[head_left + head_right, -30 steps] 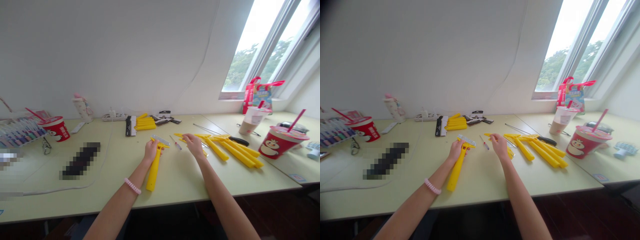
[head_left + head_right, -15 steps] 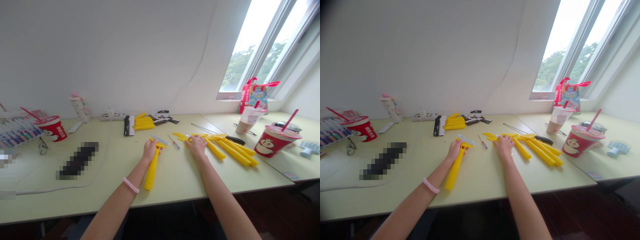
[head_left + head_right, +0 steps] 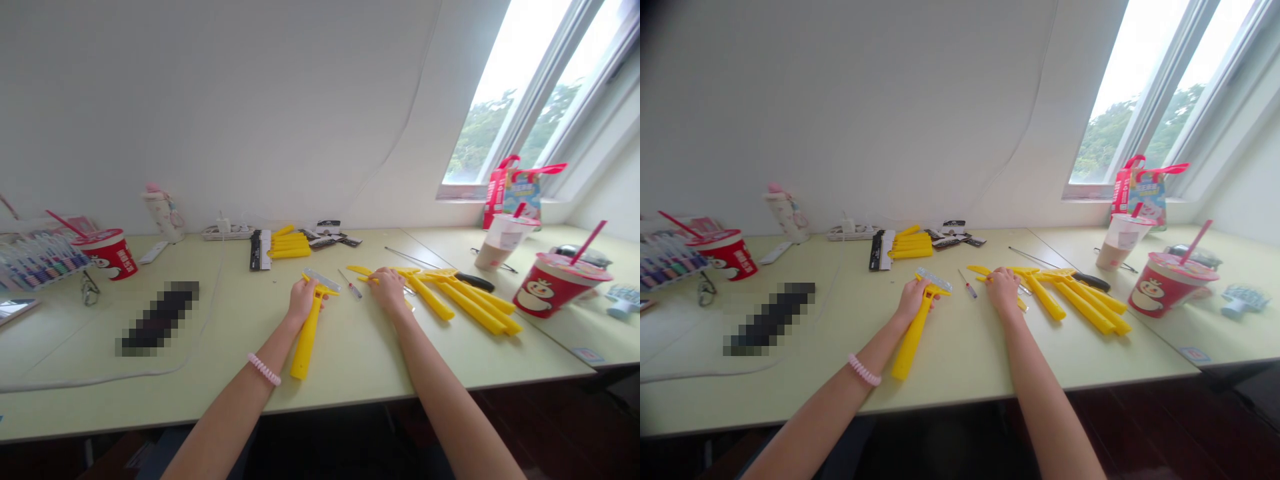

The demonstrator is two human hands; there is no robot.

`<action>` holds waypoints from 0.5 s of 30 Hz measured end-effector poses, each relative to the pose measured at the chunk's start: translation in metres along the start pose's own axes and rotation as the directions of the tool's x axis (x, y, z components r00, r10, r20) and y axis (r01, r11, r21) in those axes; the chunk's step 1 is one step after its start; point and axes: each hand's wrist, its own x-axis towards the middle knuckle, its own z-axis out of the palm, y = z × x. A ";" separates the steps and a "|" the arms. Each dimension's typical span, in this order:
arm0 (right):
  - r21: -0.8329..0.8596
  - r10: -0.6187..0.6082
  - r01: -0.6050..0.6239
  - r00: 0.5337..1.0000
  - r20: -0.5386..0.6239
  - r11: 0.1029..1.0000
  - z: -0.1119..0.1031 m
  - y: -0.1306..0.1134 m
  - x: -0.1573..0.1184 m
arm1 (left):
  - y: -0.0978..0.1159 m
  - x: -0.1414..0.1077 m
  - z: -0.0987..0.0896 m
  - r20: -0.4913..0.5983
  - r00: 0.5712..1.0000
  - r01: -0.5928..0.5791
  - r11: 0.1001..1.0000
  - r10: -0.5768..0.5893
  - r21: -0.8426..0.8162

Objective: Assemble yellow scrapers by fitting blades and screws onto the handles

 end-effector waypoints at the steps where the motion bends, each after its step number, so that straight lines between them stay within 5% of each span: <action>1: -0.004 -0.009 0.009 1.000 -0.015 1.000 0.001 0.000 0.001 | 0.000 0.000 0.000 -0.001 1.000 -0.001 1.000 0.001 0.002; 6: 0.040 -0.035 0.045 0.976 -0.215 0.998 0.002 0.001 0.003 | 0.000 0.001 0.000 0.003 1.000 0.000 1.000 0.000 -0.002; 9: 0.193 -0.027 0.132 0.882 -0.471 0.972 -0.004 -0.001 0.002 | -0.001 0.002 0.000 0.006 1.000 0.001 1.000 -0.001 -0.011; 12: 0.460 0.177 0.162 0.773 -0.609 0.873 -0.012 -0.001 0.001 | -0.002 0.003 0.000 0.010 1.000 -0.009 1.000 0.009 -0.017; 15: 0.800 0.494 0.070 0.754 -0.434 0.596 -0.017 0.004 0.001 | -0.002 0.002 0.000 0.009 1.000 -0.011 1.000 0.012 -0.014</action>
